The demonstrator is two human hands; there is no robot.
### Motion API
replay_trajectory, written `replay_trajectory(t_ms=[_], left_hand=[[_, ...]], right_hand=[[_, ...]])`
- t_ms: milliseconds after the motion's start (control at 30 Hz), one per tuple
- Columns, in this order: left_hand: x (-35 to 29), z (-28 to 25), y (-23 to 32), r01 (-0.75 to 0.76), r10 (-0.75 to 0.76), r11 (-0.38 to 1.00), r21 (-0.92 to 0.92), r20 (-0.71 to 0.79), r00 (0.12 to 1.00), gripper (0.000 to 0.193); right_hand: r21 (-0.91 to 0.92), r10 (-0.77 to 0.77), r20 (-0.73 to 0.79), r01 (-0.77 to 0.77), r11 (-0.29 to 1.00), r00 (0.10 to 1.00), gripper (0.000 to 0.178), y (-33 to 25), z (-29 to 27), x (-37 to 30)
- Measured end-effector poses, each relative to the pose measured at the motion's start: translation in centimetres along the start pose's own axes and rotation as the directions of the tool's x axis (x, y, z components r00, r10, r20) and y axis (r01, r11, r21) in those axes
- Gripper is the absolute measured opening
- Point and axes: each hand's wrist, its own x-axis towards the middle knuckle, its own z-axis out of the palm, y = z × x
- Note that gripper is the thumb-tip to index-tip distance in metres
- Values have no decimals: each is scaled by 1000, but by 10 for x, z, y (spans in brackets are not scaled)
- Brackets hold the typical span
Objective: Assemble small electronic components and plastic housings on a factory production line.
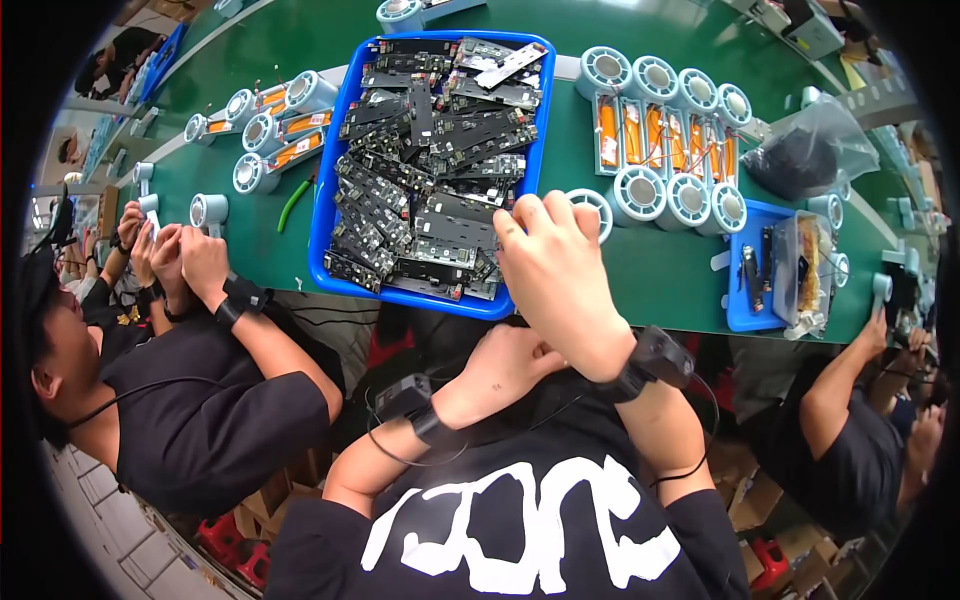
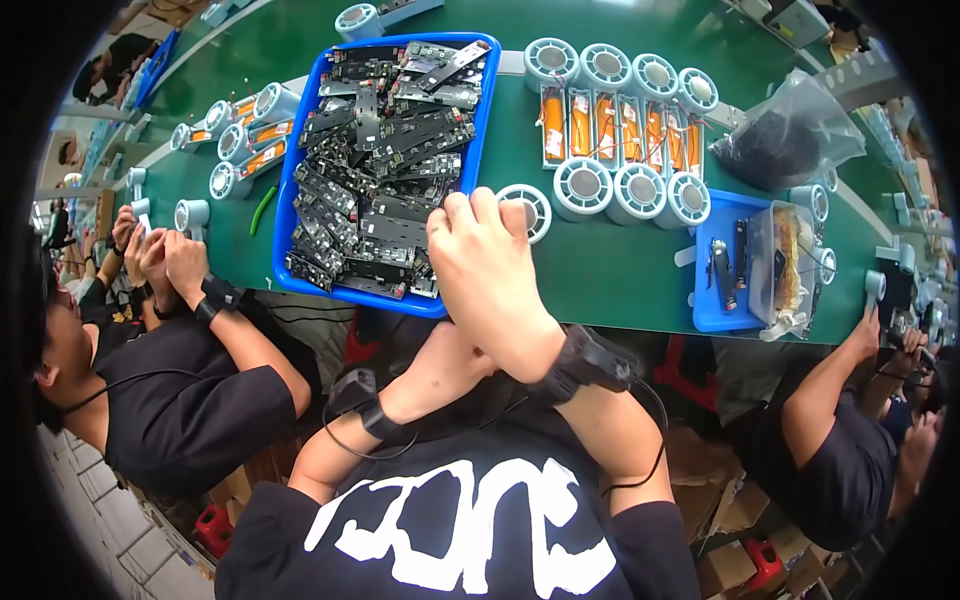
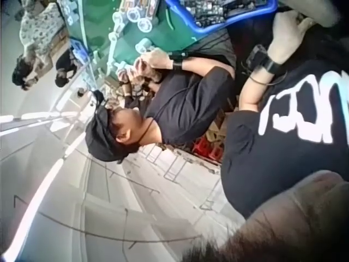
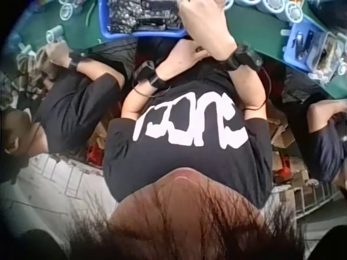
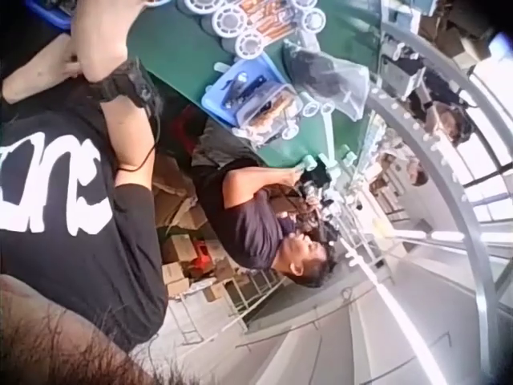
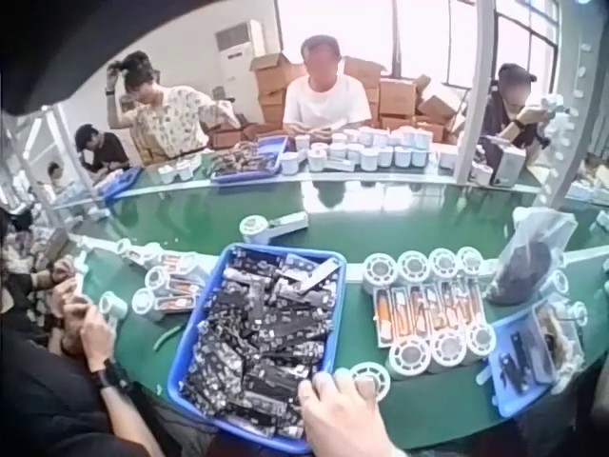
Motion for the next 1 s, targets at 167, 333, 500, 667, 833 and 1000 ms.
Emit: replay_trajectory(t_ms=[167,333,500,667,833,1000], left_hand=[[-31,-34,21,-191,191,981,31,13,982,18],[-32,-64,37,-439,724,673,596,-410,554,19],[-32,-77,55,-282,646,554,783,-191,739,29],[-36,-45,22,-171,170,985,36,42,985,17],[-21,-18,13,220,-178,830,-513,129,975,14],[-18,-7,15,199,-215,788,-583,42,976,20]], right_hand=[[51,-57,-107,63,997,993,31,3,-4,1],[102,64,-140,-50,994,988,33,-5,-32,-12],[385,13,64,-36,922,998,37,-18,-55,-65],[614,84,144,-155,774,986,37,7,-43,-108],[580,360,-81,-250,776,929,31,32,-29,-93],[387,56,-203,27,922,978,27,42,-8,-66]])
